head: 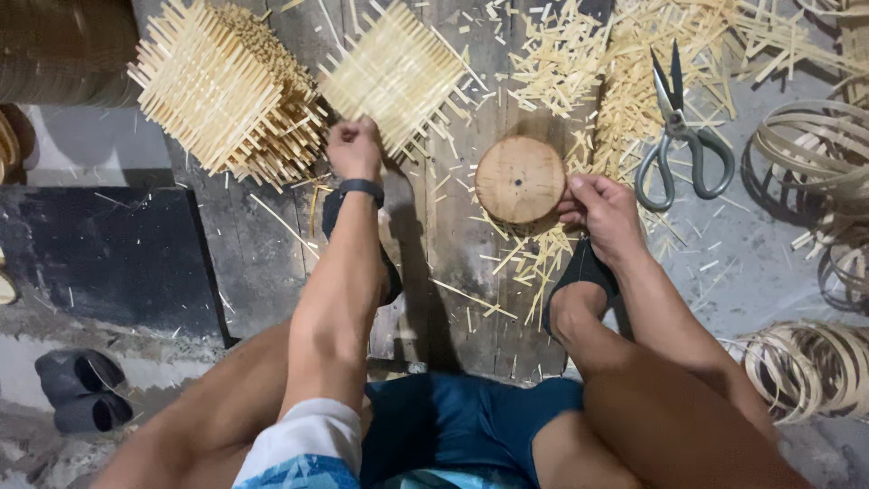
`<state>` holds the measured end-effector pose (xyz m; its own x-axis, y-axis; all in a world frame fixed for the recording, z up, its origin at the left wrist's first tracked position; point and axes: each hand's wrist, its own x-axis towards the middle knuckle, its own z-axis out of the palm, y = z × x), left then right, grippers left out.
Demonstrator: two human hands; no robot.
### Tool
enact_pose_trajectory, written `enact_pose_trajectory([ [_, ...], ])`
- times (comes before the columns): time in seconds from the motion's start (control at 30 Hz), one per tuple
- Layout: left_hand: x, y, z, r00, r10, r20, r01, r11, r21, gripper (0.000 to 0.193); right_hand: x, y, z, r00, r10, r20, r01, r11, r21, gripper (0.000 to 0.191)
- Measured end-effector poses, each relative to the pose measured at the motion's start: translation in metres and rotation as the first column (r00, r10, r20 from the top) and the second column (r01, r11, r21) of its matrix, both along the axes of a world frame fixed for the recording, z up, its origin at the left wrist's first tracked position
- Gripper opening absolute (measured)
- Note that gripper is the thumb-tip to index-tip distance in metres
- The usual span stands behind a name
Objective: The person assembles small bamboo trays by placing a woven bamboo mat onto a wooden base, trimming excess bamboo strips with shears, and fitting a bamboo ring around the edge. The person repeats this process for multiple units, stacking finished trays to the side.
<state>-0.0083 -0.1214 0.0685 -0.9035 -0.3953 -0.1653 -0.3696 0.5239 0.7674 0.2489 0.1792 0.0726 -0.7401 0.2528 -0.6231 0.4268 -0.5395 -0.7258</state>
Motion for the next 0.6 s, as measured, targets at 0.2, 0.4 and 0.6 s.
enact_pose_trajectory([
  [0.2, 0.037, 0.022, 0.018, 0.970, -0.192, 0.149, 0.027, 0.693, 0.720, 0.045, -0.005, 0.016, 0.008, 0.989, -0.131, -0.070, 0.122, 0.986, -0.114, 0.033],
  [0.4, 0.119, 0.056, 0.000, 0.866, -0.487, 0.114, 0.342, 0.743, 0.576, 0.036, -0.009, 0.016, 0.011, 0.992, 0.123, -0.016, -0.118, 0.974, 0.196, 0.028],
  [0.6, 0.131, 0.047, -0.018, 0.857, -0.512, 0.068, 0.418, 0.765, 0.491, 0.037, -0.010, 0.000, 0.009, 0.989, 0.111, -0.099, -0.071, 0.938, 0.340, 0.031],
])
